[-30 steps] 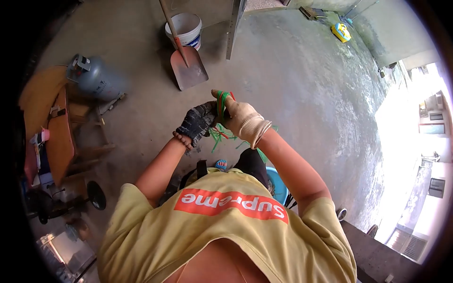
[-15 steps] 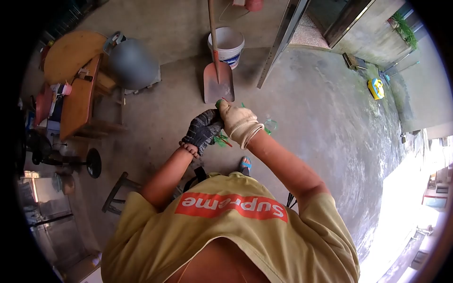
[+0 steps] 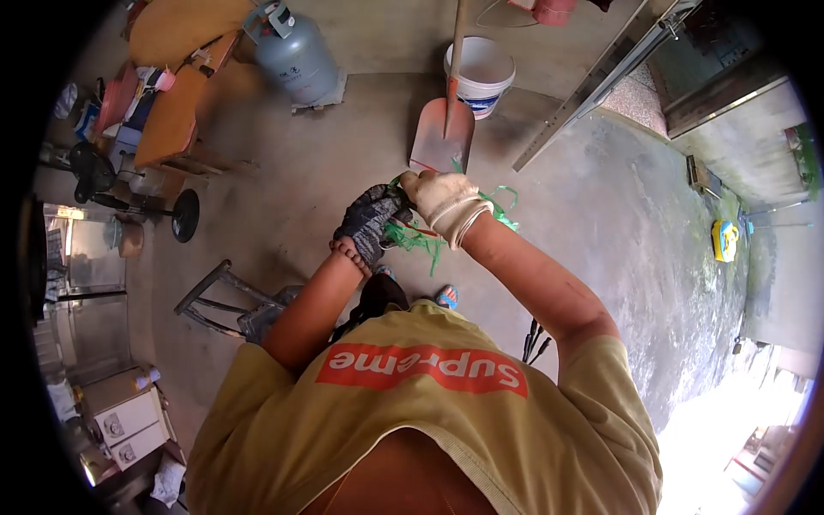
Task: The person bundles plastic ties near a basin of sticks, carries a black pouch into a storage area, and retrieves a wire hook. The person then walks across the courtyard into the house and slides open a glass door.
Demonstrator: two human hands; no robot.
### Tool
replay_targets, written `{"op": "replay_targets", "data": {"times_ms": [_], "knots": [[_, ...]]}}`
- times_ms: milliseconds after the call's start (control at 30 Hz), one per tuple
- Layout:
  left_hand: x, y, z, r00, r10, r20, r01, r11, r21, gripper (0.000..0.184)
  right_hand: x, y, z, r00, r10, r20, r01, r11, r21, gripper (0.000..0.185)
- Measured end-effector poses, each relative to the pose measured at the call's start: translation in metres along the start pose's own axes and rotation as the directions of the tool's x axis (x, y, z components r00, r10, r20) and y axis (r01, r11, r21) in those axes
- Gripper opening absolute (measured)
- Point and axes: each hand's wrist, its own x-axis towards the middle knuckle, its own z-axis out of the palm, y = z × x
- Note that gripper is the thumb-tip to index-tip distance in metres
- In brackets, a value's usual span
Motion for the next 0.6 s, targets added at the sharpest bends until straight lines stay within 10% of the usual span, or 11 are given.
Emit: {"op": "replay_targets", "data": {"times_ms": [200, 600], "knots": [[0.028, 0.018, -0.031, 0.997, 0.068, -0.030, -0.071, 0.994, -0.084, 0.008, 0.051, 0.003, 0.007, 0.978, -0.171, -0.124, 0.162, 0.984, -0.078, 0.020], [0.112, 0.106, -0.111, 0.755, 0.656, 0.007, -0.499, 0.568, 0.655, 0.016, 0.192, -0.030, -0.031, 0.983, -0.045, 0.177, 0.000, 0.970, 0.245, 0.029]]}}
